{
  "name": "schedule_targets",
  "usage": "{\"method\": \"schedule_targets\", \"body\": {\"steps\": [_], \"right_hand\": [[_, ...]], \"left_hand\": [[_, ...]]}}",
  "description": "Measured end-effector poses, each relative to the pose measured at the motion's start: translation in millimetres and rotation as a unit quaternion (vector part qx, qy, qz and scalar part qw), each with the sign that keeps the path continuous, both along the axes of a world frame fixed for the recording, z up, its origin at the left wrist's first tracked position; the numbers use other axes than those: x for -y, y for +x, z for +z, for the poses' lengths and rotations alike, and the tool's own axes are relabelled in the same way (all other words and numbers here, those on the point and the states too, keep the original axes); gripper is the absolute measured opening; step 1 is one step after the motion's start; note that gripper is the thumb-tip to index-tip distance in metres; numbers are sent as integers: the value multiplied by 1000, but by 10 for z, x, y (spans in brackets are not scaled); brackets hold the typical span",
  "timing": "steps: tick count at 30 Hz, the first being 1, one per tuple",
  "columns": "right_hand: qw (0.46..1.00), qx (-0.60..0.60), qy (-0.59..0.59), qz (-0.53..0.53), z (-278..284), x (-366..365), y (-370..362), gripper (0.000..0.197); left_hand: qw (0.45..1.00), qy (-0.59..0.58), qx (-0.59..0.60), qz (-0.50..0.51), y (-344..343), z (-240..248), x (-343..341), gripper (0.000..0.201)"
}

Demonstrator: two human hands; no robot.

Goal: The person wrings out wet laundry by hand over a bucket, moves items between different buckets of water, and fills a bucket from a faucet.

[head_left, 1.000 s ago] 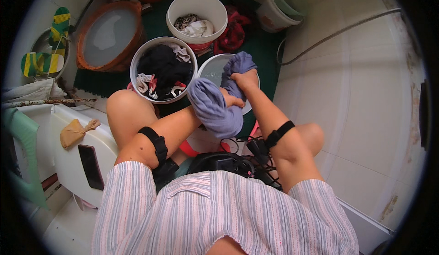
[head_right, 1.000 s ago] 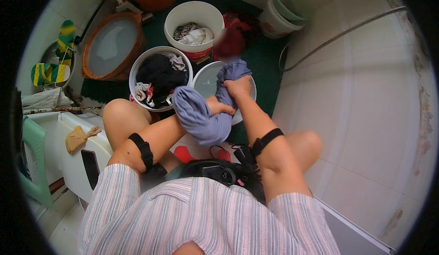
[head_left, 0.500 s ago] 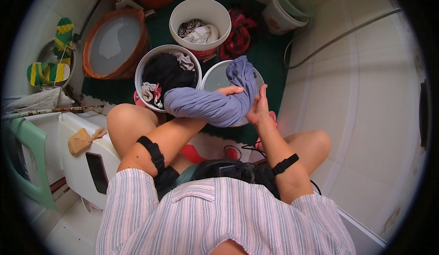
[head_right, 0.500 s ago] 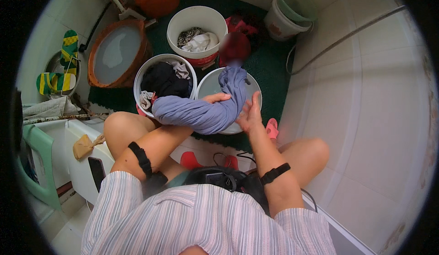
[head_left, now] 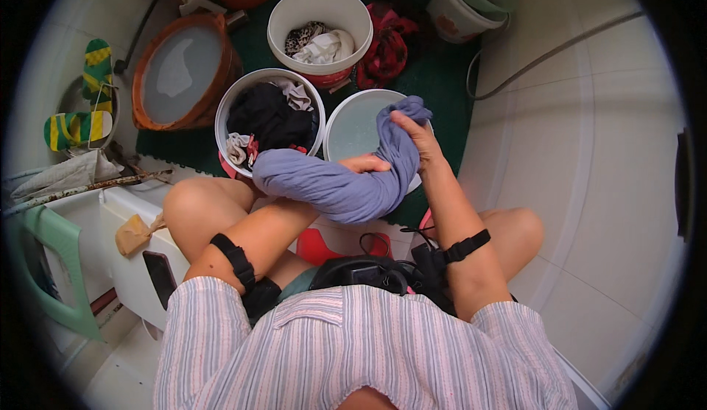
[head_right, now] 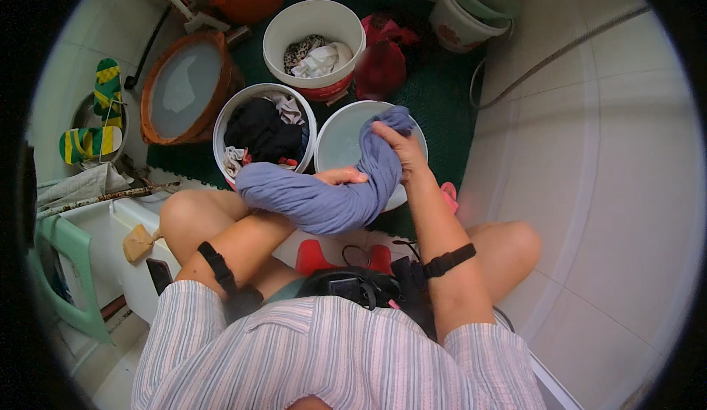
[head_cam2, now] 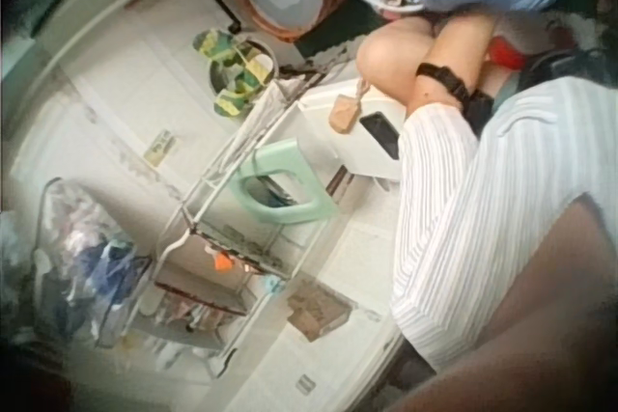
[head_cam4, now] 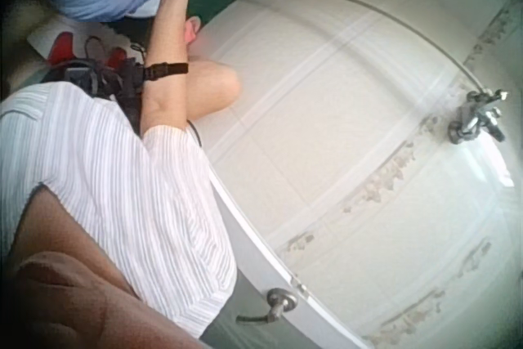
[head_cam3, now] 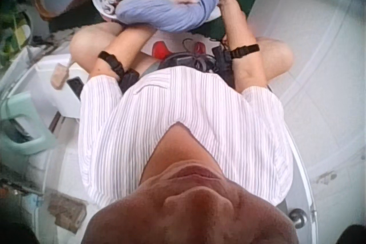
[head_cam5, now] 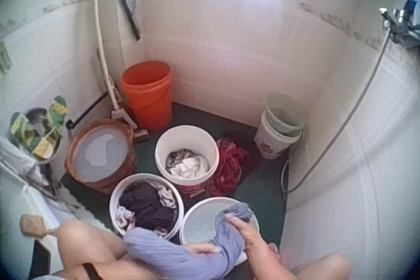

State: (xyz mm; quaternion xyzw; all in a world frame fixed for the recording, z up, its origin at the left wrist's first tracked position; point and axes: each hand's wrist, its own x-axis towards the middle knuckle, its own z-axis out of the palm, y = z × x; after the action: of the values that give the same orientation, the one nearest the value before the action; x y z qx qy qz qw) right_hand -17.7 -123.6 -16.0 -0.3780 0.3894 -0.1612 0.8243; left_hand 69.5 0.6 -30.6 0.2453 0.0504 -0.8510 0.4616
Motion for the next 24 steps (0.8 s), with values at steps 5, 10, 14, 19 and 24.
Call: {"method": "schedule_targets", "body": {"steps": [5,10,14,19,24], "right_hand": [[919,-248,-271,141,54,91,155,27],[811,-324,-430,229,-12,258,265,31],[724,-423,-470,276,22,214,320,31],[692,-503,-460,238,81,186,337,40],[911,-298,-120,257,-140,493,190,73]], "left_hand": [[964,54,257,-38,-130,186,184,46],[857,-114,497,-75,-174,188,361,37],[741,-90,649,-147,-214,119,399,44],[720,-19,686,-102,-273,113,413,71],[837,-94,535,67,-190,-226,411,96]]}}
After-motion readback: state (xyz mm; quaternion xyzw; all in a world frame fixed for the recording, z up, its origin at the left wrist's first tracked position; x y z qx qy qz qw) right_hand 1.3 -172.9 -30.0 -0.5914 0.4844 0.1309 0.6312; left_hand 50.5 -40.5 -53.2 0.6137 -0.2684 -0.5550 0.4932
